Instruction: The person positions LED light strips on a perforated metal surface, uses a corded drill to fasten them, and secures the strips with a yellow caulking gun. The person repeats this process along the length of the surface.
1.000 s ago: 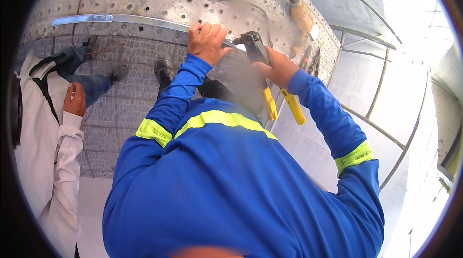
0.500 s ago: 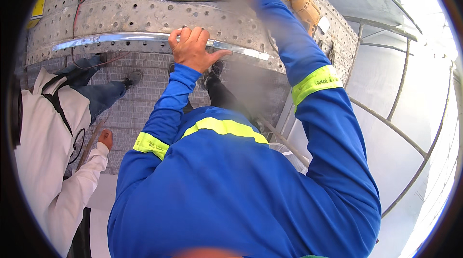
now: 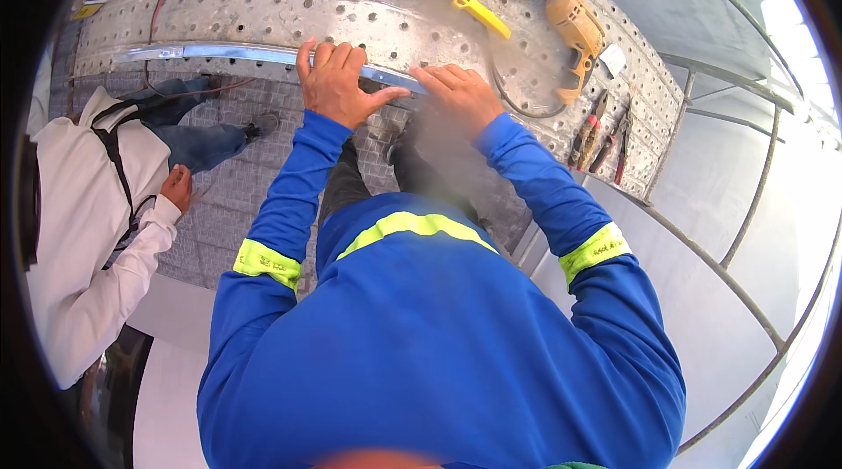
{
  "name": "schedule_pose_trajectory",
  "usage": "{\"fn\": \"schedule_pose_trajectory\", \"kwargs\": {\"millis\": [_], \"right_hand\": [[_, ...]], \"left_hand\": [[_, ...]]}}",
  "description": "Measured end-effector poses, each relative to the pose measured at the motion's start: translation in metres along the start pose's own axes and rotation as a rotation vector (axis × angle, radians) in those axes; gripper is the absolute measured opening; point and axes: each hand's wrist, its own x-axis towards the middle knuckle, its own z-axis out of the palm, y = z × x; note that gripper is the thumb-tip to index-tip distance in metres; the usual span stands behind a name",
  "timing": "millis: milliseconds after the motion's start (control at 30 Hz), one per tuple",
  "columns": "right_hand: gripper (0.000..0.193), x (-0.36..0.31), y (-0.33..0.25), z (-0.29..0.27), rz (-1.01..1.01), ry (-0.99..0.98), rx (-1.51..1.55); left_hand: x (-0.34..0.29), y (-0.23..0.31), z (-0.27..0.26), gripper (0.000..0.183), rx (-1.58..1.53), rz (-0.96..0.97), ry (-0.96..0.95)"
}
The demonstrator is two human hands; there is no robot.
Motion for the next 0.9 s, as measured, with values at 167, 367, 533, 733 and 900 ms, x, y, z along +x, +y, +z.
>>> {"fn": "schedule_pose_trajectory", "kwargs": {"millis": [167,367,533,733,900], "right_hand": [[0.070,0.003,0.009,-0.006,-0.071,-0.034,0.131],[0.074,0.010,0.009,-0.003,-0.056,-0.117,0.124],[0.069,-0.022,0.031,-0.033,-0.075,-0.010,-0.062],[0.097,-0.112,0.180,-0.053,1.211,0.606,0.204],[0.083,-0.127,0.237,-0.038,1.285,0.453,0.215]], "left_hand": [[-0.005,-0.003,0.008,0.069,-0.017,0.056,0.137],[-0.008,-0.007,0.016,0.068,-0.032,0.052,0.151],[-0.008,-0.009,0.016,0.071,-0.006,0.081,0.140],[-0.008,-0.008,0.015,0.070,-0.037,0.077,0.190],[-0.008,-0.008,0.016,0.072,-0.009,0.061,0.214]]}}
